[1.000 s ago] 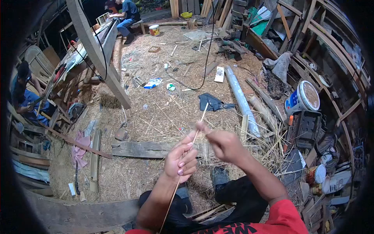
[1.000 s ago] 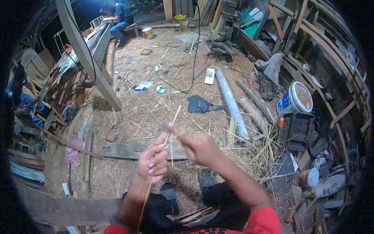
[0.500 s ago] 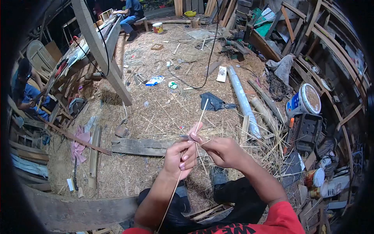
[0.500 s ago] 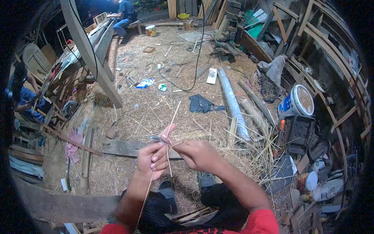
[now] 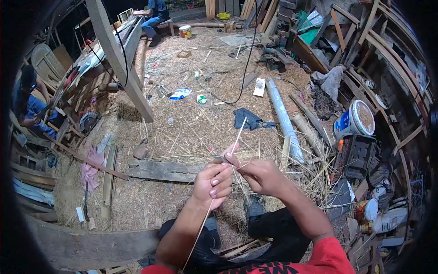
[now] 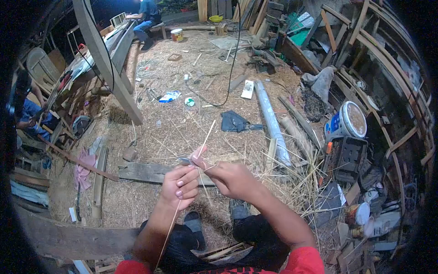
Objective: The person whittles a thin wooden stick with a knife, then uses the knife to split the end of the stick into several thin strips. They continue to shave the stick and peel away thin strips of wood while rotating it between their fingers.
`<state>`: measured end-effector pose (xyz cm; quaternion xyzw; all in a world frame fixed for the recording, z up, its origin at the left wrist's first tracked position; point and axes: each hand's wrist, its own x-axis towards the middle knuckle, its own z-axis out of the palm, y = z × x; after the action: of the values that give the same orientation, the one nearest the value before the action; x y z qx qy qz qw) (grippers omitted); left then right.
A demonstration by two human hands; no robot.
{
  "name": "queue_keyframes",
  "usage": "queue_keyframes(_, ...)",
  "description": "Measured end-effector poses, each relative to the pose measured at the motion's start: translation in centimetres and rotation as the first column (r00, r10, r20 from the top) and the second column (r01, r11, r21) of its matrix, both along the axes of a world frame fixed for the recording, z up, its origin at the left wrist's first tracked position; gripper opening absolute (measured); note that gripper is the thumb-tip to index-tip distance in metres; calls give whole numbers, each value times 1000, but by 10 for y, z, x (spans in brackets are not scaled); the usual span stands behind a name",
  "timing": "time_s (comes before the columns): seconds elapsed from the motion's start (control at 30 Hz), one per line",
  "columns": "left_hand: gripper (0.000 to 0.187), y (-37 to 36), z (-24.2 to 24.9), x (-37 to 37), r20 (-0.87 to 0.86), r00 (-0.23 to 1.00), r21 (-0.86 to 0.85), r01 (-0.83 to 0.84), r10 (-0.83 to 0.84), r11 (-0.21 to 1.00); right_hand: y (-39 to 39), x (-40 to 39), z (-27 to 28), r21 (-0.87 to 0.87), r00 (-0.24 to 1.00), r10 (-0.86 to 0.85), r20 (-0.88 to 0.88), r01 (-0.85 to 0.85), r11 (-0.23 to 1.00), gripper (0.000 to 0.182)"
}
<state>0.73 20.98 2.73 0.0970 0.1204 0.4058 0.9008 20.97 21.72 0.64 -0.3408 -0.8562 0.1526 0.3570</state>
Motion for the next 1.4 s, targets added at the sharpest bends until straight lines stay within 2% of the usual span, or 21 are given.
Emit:
queue_keyframes(0.17, 41, -2, -5, -2, 159, 987, -44, 46, -38, 998, -2, -2, 4, 45, 993, -103, 59, 100, 994, 29)
queue_keyframes(0.27, 46, -3, -7, -2, 89, 996, -111, 2, 8, 994, -3, -2, 6, 40, 979, -167, 118, 163, 986, 34)
queue_keyframes(0.33, 47, -2, -5, -1, 112, 994, -61, 18, -12, 998, -4, -4, 15, 6, 963, -196, 182, 199, 980, 35)
queue_keyframes(0.43, 50, -8, -3, 2, 164, 984, -32, 82, -76, 996, 25, 16, -3, 86, 954, -298, -38, 300, 950, 55)
queue_keyframes(0.53, 55, -17, 2, 5, 153, 968, 46, 194, -199, 980, 41, 43, 12, -304, 902, -431, -19, 405, 862, 48)
queue_keyframes(0.6, 58, -17, 1, 2, 164, 955, 86, 235, -247, 968, 58, 56, 2, -113, 870, -446, -210, 432, 895, 51)
queue_keyframes(0.7, 58, -6, 0, -5, 159, 980, 89, 111, -124, 990, 35, 55, 17, -414, 839, -501, -213, 386, 824, 51)
queue_keyframes(0.77, 57, -1, -2, -7, 186, 979, 68, 70, -81, 995, 19, 35, 13, -202, 938, -284, -198, 245, 948, 52)
queue_keyframes(0.83, 57, 2, -3, -8, 195, 979, 37, 51, -58, 998, 6, 15, 2, 18, 997, -20, -73, 22, 1000, 54)
queue_keyframes(0.93, 56, -2, 0, -8, 253, 964, -15, 83, -77, 996, -10, -4, 8, -8, 994, -26, 103, 27, 1000, 56)
queue_keyframes(1.03, 55, -4, 2, -7, 246, 964, 16, 100, -101, 995, -9, 0, 17, 10, 990, -94, 108, 93, 996, 59)
queue_keyframes(1.07, 55, -4, 2, -6, 245, 964, 25, 100, -103, 995, -10, 0, 18, 22, 984, -121, 132, 120, 993, 53)
queue_keyframes(1.13, 54, -5, -1, -5, 231, 970, -14, 81, -76, 997, -7, 3, 12, 64, 981, -153, 116, 147, 987, 60)
queue_keyframes(1.2, 55, -5, -1, -3, 198, 974, 22, 105, -107, 994, 2, 8, 3, 114, 977, -197, 86, 186, 976, 64)
queue_keyframes(1.27, 56, -9, 0, 0, 162, 974, 51, 152, -159, 987, 24, 25, 0, 30, 951, -306, -46, 308, 951, 64)
queue_keyframes(1.33, 57, -16, 0, 4, 125, 963, 72, 232, -239, 970, 42, 47, 12, -173, 896, -431, -107, 410, 896, 62)
queue_keyframes(1.4, 58, -16, 3, 4, 114, 972, 67, 197, -204, 978, 40, 55, 14, -314, 845, -510, -163, 445, 838, 57)
